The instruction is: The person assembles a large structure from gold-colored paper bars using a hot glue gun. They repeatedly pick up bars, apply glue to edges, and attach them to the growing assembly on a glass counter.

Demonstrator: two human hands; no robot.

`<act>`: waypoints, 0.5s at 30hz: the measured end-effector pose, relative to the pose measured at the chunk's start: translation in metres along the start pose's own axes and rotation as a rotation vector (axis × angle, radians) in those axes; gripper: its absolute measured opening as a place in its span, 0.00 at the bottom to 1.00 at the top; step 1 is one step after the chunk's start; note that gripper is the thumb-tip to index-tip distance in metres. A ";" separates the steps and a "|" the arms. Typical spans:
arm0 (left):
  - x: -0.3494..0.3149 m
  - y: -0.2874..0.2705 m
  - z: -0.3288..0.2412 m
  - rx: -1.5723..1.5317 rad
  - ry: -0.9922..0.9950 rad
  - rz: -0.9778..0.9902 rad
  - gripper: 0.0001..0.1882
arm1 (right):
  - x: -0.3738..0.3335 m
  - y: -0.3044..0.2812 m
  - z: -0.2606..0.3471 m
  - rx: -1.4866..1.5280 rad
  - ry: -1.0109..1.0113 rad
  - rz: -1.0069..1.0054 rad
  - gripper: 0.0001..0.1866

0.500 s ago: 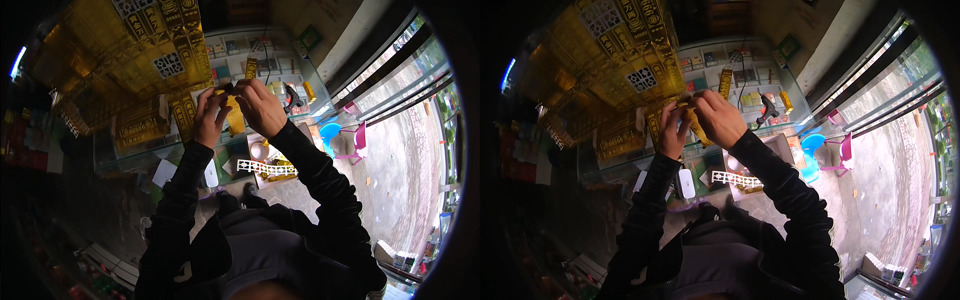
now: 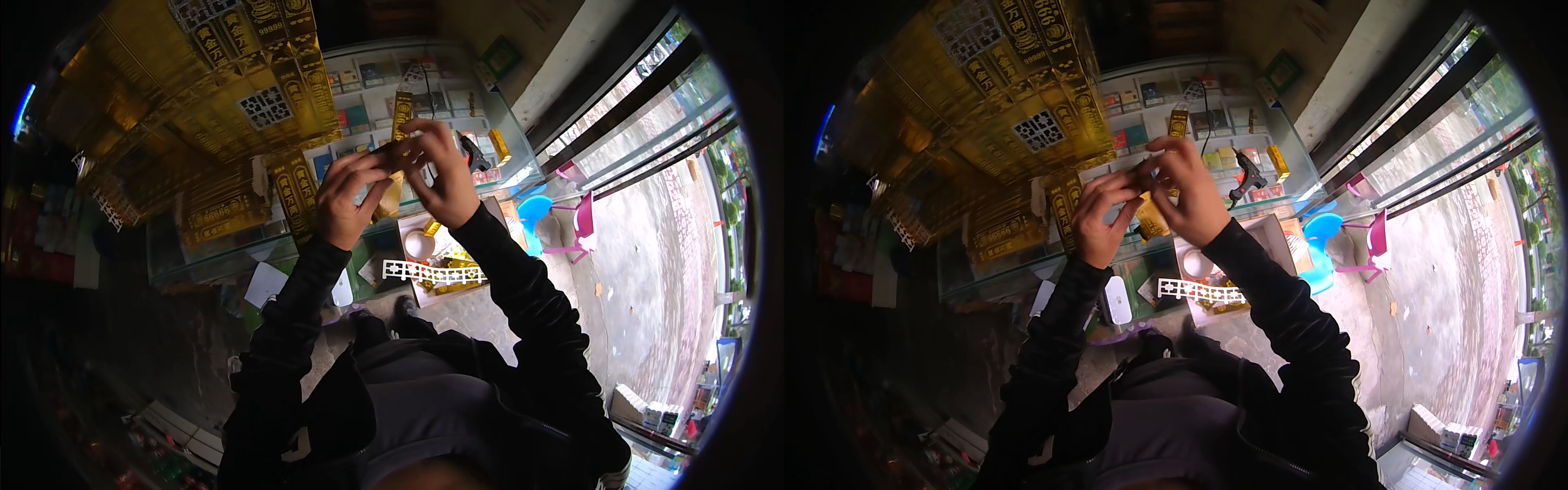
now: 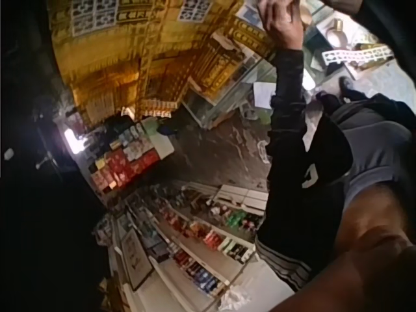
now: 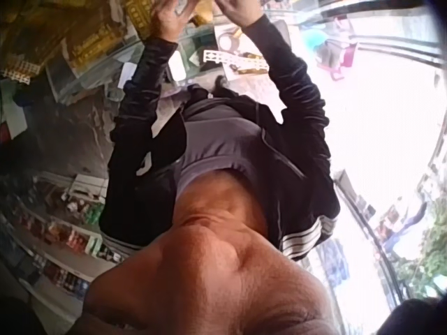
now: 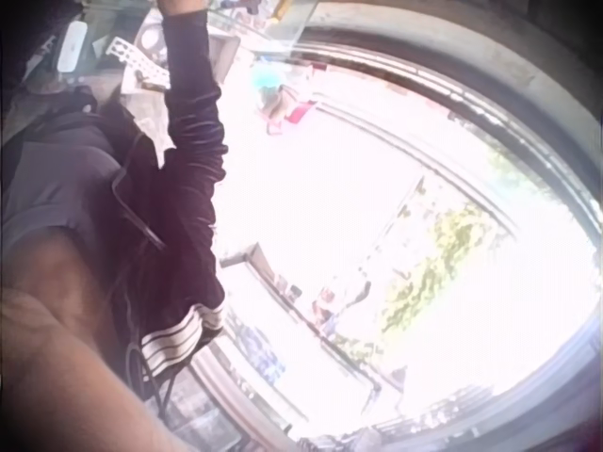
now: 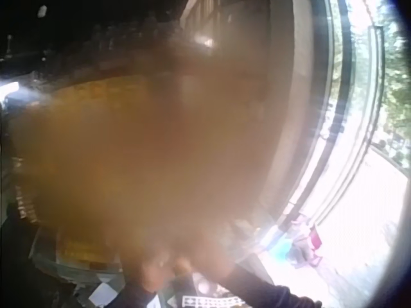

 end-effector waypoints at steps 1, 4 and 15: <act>0.000 0.001 -0.001 0.013 0.011 0.022 0.12 | -0.001 -0.003 -0.003 0.269 0.128 -0.055 0.06; -0.001 0.007 -0.005 0.025 0.023 0.041 0.12 | 0.000 -0.010 -0.008 0.540 0.384 0.049 0.10; -0.008 0.024 -0.004 -0.331 -0.119 -0.065 0.32 | -0.003 -0.012 -0.003 0.074 0.486 0.297 0.15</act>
Point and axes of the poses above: each hand's wrist, its own x-axis towards the middle knuckle, its own y-axis out of the palm, z = x × y, the point moved 1 cm from there along x, towards the middle knuckle, and after that the axes turned 15 degrees about z, right-handed, at the moved point
